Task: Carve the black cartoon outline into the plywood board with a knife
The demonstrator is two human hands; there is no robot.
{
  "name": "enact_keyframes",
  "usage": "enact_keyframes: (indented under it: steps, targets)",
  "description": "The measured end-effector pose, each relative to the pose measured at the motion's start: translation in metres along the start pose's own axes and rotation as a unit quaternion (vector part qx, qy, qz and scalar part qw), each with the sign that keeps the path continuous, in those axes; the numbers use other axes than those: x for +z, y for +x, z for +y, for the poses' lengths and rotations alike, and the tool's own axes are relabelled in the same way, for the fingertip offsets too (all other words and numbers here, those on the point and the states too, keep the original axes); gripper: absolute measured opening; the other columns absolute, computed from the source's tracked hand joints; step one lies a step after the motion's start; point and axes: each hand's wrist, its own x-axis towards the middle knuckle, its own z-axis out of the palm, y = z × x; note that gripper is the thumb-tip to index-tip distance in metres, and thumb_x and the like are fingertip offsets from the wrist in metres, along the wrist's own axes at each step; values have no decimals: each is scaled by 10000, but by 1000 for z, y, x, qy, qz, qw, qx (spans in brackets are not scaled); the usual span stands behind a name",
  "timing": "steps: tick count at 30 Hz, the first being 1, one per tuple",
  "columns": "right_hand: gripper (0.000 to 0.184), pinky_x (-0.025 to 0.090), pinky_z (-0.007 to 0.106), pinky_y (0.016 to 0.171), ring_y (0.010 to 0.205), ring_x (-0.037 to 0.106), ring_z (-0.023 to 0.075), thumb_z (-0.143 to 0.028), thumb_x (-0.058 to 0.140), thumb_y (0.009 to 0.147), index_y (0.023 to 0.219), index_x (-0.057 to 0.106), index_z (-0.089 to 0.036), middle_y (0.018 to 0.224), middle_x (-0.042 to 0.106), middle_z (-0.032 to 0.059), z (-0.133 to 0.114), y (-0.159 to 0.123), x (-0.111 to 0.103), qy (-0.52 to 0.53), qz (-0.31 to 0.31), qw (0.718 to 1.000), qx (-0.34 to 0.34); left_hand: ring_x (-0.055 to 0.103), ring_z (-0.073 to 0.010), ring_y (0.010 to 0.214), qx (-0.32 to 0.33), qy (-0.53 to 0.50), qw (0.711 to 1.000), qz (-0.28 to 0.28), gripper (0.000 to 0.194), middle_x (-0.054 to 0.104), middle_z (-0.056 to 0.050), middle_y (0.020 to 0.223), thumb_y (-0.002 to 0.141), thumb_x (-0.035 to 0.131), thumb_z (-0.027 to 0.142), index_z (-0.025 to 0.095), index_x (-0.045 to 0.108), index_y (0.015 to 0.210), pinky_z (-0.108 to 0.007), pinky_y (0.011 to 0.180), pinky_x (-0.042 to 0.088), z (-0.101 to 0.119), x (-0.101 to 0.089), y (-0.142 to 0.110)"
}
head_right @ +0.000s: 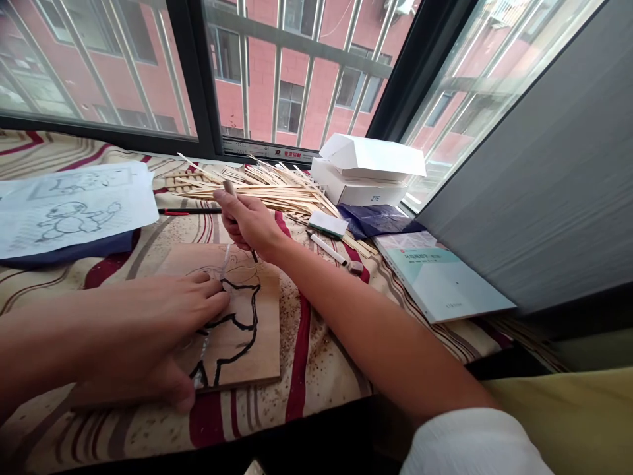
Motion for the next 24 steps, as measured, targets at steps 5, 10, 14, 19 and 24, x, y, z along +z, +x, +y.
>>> enact_keyframes:
  steps: [5, 10, 14, 19, 24]
  targets:
    - [557, 117, 224, 360, 422, 139, 65, -616, 619, 994, 702, 313, -253, 499, 269, -109, 9, 4, 0, 1, 14, 1000, 3, 682, -391, 1088, -15, -5, 1000, -11, 774, 744, -130, 1176, 537, 887, 697, 251, 722, 1148, -500, 949, 543, -1, 0, 1]
    - [502, 108, 211, 356, 414, 134, 65, -543, 552, 1054, 716, 325, -249, 494, 265, -113, 10, 5, 2, 21, 55, 998, 23, 702, -386, 1047, -44, -23, 998, -31, 773, 745, -115, 1174, 552, 875, 694, 273, 697, 1175, -467, 862, 545, 0, -1, 0]
    - [475, 103, 205, 361, 408, 135, 67, -506, 522, 1078, 736, 314, -250, 492, 261, -116, 10, 8, 0, 32, 66, 996, 47, 697, -397, 1042, -58, -42, 996, -50, 734, 740, -110, 1129, 550, 879, 669, 261, 696, 1132, -476, 849, 538, 4, -7, 0]
    - [512, 94, 199, 367, 409, 113, 62, -586, 496, 1068, 744, 280, -254, 485, 235, -125, 10, 10, -2, 45, 81, 993, 73, 685, -421, 1062, -73, -47, 994, -58, 724, 729, -112, 1136, 536, 892, 642, 266, 694, 1121, -512, 856, 541, 5, -10, 1]
    - [489, 88, 209, 374, 419, 108, 69, -590, 472, 1074, 764, 292, -258, 501, 226, -121, 19, 14, -4, 19, 42, 997, 65, 693, -426, 1046, -78, -42, 994, -60, 765, 725, -123, 1128, 494, 910, 640, 253, 697, 1119, -516, 858, 555, 6, -8, 4]
